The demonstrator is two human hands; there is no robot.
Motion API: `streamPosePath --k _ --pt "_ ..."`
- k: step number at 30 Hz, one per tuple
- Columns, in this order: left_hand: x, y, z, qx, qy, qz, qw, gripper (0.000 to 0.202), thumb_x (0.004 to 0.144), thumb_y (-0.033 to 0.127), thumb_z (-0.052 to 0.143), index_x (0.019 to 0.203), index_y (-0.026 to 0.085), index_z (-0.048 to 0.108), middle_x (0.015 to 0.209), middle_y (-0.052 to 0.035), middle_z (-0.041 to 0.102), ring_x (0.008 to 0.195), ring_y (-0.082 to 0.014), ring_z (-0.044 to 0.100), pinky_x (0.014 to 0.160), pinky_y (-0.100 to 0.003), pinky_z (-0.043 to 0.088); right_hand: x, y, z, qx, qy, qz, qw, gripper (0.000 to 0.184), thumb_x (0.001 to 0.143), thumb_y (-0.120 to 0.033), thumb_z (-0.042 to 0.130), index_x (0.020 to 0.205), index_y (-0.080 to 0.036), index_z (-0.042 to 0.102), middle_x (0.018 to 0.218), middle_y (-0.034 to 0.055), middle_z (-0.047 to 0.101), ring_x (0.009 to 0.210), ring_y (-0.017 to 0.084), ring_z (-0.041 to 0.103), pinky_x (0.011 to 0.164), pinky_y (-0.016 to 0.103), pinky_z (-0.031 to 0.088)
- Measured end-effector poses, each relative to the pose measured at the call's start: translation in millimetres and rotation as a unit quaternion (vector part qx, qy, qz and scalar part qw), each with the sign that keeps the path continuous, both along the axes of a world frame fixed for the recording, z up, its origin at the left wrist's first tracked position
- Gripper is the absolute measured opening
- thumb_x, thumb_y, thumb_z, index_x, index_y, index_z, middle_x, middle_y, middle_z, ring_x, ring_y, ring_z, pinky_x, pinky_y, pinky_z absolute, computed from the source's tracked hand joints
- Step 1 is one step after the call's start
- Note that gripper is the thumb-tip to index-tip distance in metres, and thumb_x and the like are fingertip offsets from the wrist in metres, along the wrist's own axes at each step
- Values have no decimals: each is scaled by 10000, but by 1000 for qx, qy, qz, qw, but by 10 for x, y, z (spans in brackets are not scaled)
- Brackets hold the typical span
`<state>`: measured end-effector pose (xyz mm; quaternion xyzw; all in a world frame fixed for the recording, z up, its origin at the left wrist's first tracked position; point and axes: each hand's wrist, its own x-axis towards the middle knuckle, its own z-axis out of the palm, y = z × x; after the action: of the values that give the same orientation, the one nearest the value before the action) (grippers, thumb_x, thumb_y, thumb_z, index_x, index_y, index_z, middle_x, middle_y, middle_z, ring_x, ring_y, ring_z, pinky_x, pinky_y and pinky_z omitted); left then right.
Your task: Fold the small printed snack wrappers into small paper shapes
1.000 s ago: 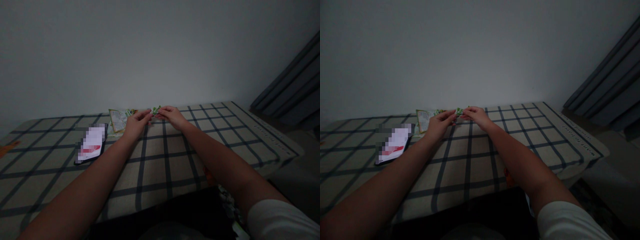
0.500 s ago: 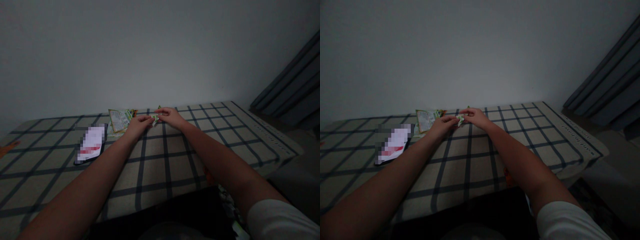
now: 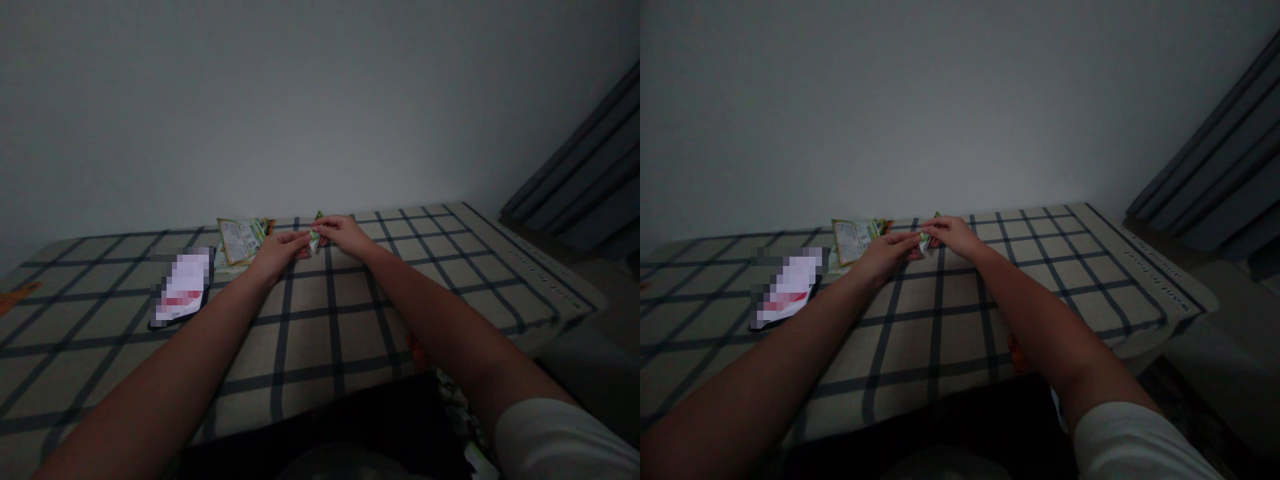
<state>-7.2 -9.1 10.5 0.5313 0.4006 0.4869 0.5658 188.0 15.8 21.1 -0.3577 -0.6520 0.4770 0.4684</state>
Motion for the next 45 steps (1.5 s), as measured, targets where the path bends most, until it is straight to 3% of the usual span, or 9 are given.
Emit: streamPosePath --k 6,16,24,28,31,40,45 --pt "-13 21 -44 0 -1 22 1000 440 574 390 978 902 137 829 957 -127 812 778 -177 744 789 -303 624 4 3 -4 10 -18 12 1000 71 839 -229 764 850 -161 751 756 23 726 624 112 628 643 245 541" --pt "-17 -1 5 -39 -1 19 999 302 559 284 981 745 128 801 827 -96 797 710 -148 731 785 -275 630 -1 9 -47 11 -49 6 999 52 820 -210 765 847 -166 760 787 25 730 621 117 627 650 259 529" --pt "-12 2 19 -78 -6 25 997 215 600 185 939 711 124 765 817 -93 776 745 -142 730 820 -276 622 -49 20 -78 -22 8 -13 1000 359 791 -192 817 1141 -182 739 678 -38 659 588 104 612 603 229 542" --pt "-13 27 43 -35 -53 55 996 244 579 213 948 728 129 773 801 -78 773 734 -135 712 795 -262 610 -37 9 -36 -77 59 -19 995 192 852 -247 784 1023 -166 754 766 14 728 646 108 664 645 235 584" --pt "-10 32 70 -22 -52 76 995 245 578 218 940 750 138 784 799 -76 777 726 -148 708 776 -280 610 -24 -1 -26 -80 36 6 996 116 832 -248 809 886 -155 766 751 23 734 645 102 660 645 220 578" --pt "7 -7 90 -12 -28 82 996 218 608 209 912 774 136 791 810 -68 778 731 -149 715 808 -303 613 -26 -28 -9 -67 13 3 998 96 823 -232 807 803 -158 750 707 18 713 625 103 632 646 232 546" --pt "13 -5 67 -24 -42 56 997 201 612 199 915 734 137 769 749 -40 746 672 -108 676 779 -260 606 -25 -28 2 -40 -15 2 999 114 843 -229 762 762 -162 717 633 -10 666 580 98 584 594 218 484"
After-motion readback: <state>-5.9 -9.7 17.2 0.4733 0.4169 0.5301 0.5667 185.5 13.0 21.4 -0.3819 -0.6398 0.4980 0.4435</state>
